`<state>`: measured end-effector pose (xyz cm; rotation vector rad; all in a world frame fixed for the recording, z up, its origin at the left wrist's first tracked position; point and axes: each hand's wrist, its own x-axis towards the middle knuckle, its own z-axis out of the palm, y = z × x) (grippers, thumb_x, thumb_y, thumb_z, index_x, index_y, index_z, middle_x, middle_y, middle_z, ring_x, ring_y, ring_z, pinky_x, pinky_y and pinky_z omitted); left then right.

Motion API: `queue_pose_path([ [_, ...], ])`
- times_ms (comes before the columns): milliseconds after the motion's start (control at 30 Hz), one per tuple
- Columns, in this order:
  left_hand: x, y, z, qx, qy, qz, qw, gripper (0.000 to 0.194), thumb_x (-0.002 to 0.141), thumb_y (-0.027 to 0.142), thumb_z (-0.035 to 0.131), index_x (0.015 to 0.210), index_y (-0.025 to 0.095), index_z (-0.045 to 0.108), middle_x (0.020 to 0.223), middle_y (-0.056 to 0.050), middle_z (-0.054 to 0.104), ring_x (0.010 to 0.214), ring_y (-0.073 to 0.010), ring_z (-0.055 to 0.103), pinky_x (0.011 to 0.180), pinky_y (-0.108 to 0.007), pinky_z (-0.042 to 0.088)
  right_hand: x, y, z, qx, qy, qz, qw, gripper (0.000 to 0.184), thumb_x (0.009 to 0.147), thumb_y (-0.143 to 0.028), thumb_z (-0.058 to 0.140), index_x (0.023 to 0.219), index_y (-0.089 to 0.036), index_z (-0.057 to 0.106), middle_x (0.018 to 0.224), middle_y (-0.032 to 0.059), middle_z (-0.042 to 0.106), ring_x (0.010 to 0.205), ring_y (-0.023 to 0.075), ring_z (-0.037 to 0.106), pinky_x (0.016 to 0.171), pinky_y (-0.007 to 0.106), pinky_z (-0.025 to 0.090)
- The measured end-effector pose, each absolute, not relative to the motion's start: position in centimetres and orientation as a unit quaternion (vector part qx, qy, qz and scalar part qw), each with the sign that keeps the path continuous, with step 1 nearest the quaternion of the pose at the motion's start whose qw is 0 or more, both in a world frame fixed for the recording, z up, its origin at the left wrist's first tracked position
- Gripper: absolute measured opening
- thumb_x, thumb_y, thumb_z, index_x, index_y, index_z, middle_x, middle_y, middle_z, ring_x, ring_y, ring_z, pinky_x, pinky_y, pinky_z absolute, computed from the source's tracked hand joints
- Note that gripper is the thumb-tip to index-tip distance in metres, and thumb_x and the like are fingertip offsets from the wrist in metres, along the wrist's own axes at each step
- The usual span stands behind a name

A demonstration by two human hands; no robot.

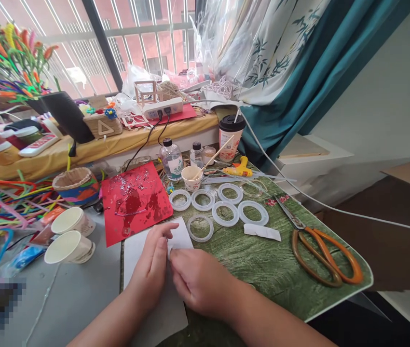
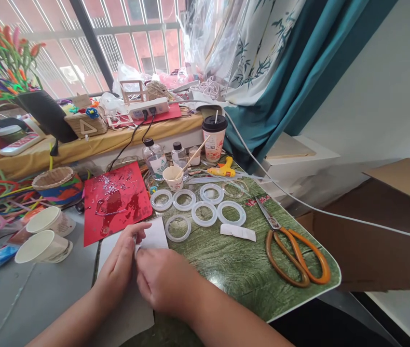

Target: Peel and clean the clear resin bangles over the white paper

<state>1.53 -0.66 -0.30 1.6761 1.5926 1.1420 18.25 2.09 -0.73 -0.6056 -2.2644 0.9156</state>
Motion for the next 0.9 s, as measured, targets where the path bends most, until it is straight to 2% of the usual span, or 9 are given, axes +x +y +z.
queue_pose_path([
  [67, 1.36, -0.61, -0.28, 0.612, 0.602, 0.435, 0.272, 0.047, 0.112, 0.052, 0.032, 0.127, 0.025, 0.067, 0.109, -0.009, 0.065, 0.106, -0.0272, 0.06, 0.098, -0.043, 0.051, 17.95, 1.86, -0.86, -0.217, -0.865, 0.334, 0.306, 0.013, 0.097, -0.017, 0.043, 0.087, -0.022, 0.051, 0.078, 0.0042, 0.06, 0.069, 0.0201, 0.051, 0.065, 0.033, 0.039],
  [200, 1.07, -0.41, -0.43, 0.651, 0.591, 0.417, 0.227, 0.038, 0.111, 0.049, 0.039, 0.128, 0.026, 0.064, 0.113, -0.008, 0.063, 0.11, -0.0274, 0.059, 0.099, -0.042, 0.049, 17.39, 1.77, -0.58, -0.324, -0.729, 0.501, 0.335, 0.03, 0.107, -0.025, 0.037, 0.078, -0.024, 0.044, 0.07, -0.0005, 0.053, 0.063, 0.016, 0.05, 0.06, 0.028, 0.037],
  [267, 1.02, -0.3, -0.54, 0.674, 0.586, 0.395, 0.216, 0.037, 0.11, 0.048, 0.041, 0.129, 0.026, 0.063, 0.114, -0.008, 0.062, 0.11, -0.0278, 0.059, 0.099, -0.043, 0.048, 17.42, 1.92, -0.45, -0.335, -0.693, 0.546, 0.332, 0.033, 0.109, -0.028, 0.034, 0.078, -0.024, 0.045, 0.071, -0.0008, 0.054, 0.064, 0.0155, 0.051, 0.061, 0.027, 0.039],
  [433, 0.89, -0.32, -0.38, 0.649, 0.607, 0.407, 0.213, 0.037, 0.111, 0.048, 0.035, 0.121, 0.025, 0.063, 0.112, -0.008, 0.061, 0.107, -0.0278, 0.06, 0.097, -0.043, 0.05, 18.01, 2.28, -0.53, -0.238, -0.82, 0.416, 0.313, 0.016, 0.096, -0.019, 0.048, 0.081, -0.024, 0.047, 0.076, 0.0017, 0.057, 0.069, 0.0185, 0.05, 0.066, 0.031, 0.038],
  [600, 1.15, -0.47, -0.29, 0.656, 0.592, 0.414, 0.221, 0.041, 0.11, 0.055, 0.038, 0.122, 0.025, 0.062, 0.111, -0.008, 0.06, 0.106, -0.0275, 0.06, 0.095, -0.042, 0.051, 17.86, 2.49, -0.47, -0.336, -0.696, 0.53, 0.349, 0.039, 0.112, -0.035, 0.035, 0.076, -0.024, 0.042, 0.069, -0.0019, 0.05, 0.064, 0.0153, 0.048, 0.062, 0.028, 0.038],
  [667, 1.39, -0.49, -0.41, 0.657, 0.583, 0.415, 0.236, 0.045, 0.109, 0.059, 0.037, 0.126, 0.024, 0.061, 0.112, -0.009, 0.06, 0.107, -0.0277, 0.06, 0.096, -0.043, 0.052, 17.9, 2.51, -0.46, -0.309, -0.744, 0.483, 0.343, 0.034, 0.112, -0.032, 0.035, 0.08, -0.024, 0.046, 0.074, -0.0002, 0.054, 0.067, 0.0165, 0.05, 0.065, 0.029, 0.04],
  [800, 1.56, -0.62, -0.62, 0.62, 0.593, 0.437, 0.27, 0.05, 0.108, 0.063, 0.036, 0.129, 0.024, 0.06, 0.113, -0.009, 0.061, 0.109, -0.0276, 0.059, 0.1, -0.044, 0.051, 18.21, 2.39, -0.6, -0.225, -0.876, 0.296, 0.306, 0.019, 0.103, -0.017, 0.04, 0.091, -0.021, 0.054, 0.082, 0.0058, 0.063, 0.071, 0.0202, 0.053, 0.067, 0.032, 0.038],
  [900, 1.42, -0.67, -0.69, 0.571, 0.615, 0.45, 0.304, 0.047, 0.109, 0.06, 0.036, 0.128, 0.025, 0.061, 0.115, -0.009, 0.063, 0.113, -0.0274, 0.06, 0.102, -0.044, 0.049, 18.09, 2.32, -0.72, -0.225, -0.881, 0.288, 0.3, 0.018, 0.101, -0.016, 0.042, 0.088, -0.021, 0.053, 0.079, 0.0051, 0.062, 0.069, 0.02, 0.052, 0.064, 0.032, 0.037],
])
